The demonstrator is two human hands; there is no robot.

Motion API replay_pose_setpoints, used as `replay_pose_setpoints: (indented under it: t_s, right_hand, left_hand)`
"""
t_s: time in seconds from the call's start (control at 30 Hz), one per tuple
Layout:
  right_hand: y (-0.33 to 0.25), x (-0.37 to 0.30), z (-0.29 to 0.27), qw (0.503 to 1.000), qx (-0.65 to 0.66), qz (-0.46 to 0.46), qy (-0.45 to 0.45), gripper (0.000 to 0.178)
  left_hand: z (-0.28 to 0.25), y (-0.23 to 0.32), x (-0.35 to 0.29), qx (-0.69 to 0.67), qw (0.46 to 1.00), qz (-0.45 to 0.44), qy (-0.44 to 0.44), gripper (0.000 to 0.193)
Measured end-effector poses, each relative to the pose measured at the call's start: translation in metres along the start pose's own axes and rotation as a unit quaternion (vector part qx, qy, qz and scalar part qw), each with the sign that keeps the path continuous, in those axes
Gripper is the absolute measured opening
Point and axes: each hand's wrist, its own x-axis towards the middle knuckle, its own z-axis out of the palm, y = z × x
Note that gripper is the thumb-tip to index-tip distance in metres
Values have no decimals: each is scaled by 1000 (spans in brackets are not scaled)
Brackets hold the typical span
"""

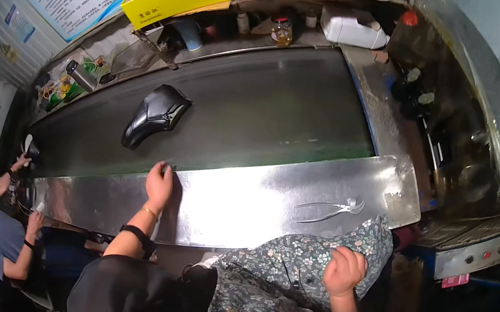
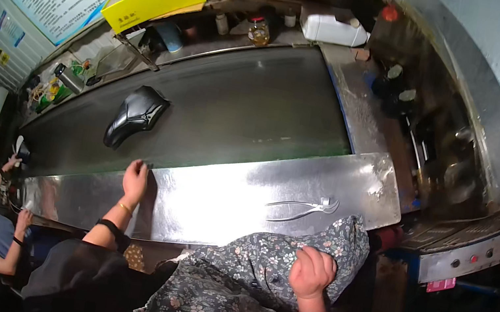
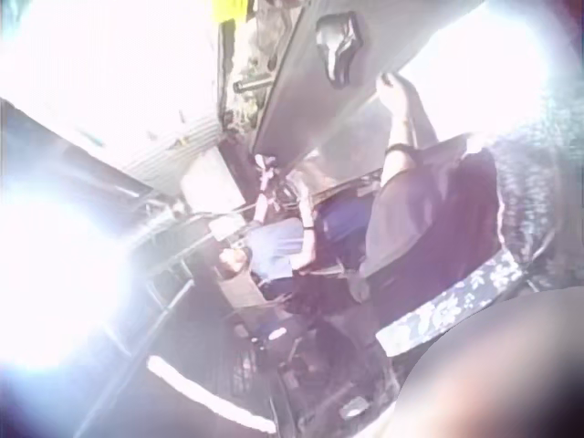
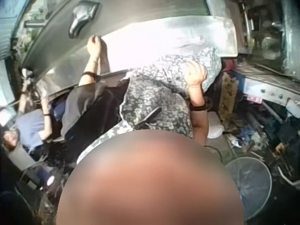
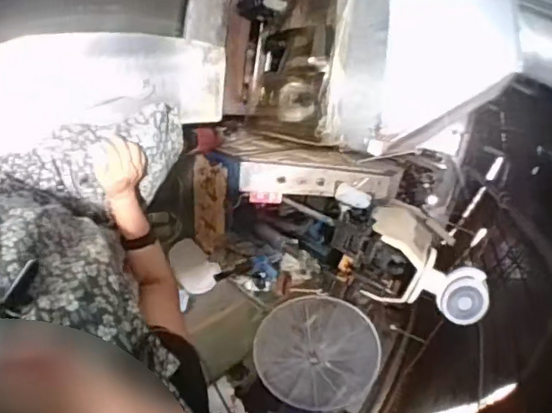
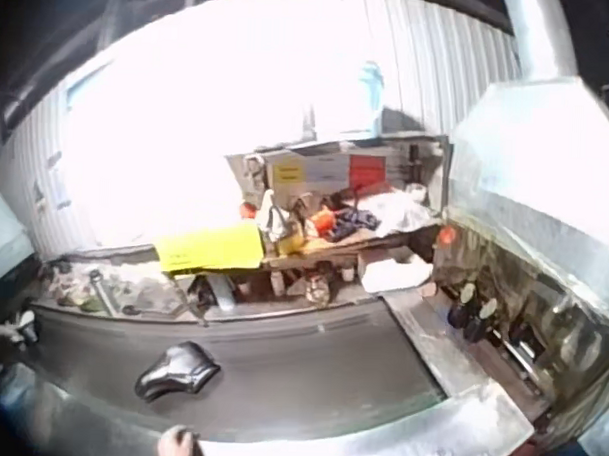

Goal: The person is seen manufacturing shoes in a workshop.

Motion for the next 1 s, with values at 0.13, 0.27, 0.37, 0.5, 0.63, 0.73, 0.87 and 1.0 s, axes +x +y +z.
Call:
replay_pose_setpoints:
  t_s: [0.13, 0.27, 0.37, 0.5, 0.63, 0.73, 0.87, 1.0]
  right_hand:
    - [-10, 2, -6, 995, -69, -9, -68, 21]
    - [-13, 2, -8, 994, -51, 4, -93, 26]
    - [-11, -3, -8, 996, -59, 1, -69, 22]
    - [-9, -13, -12, 997, -59, 5, -48, 16]
    - [-8, -16, -18, 999, -30, 0, -20, 16]
    - [-9, -19, -19, 1000, -26, 1, 12, 15]
    - [-12, -25, -19, 999, -30, 9, 34, 14]
    - [-15, -29, -23, 999, -22, 24, 35, 14]
  left_hand:
    - [23, 1, -47, 238, 946, 222, 8, 54]
    - [28, 9, -53, 214, 949, 231, 2, 55]
    - [19, 15, -52, 224, 948, 221, -36, 53]
    - [11, 25, -59, 214, 954, 207, -46, 52]
    - [13, 30, -61, 216, 951, 212, -57, 54]
    - [15, 25, -60, 230, 952, 197, -38, 54]
    - [21, 17, -59, 239, 946, 221, 12, 53]
    - [25, 12, -55, 257, 942, 216, 6, 53]
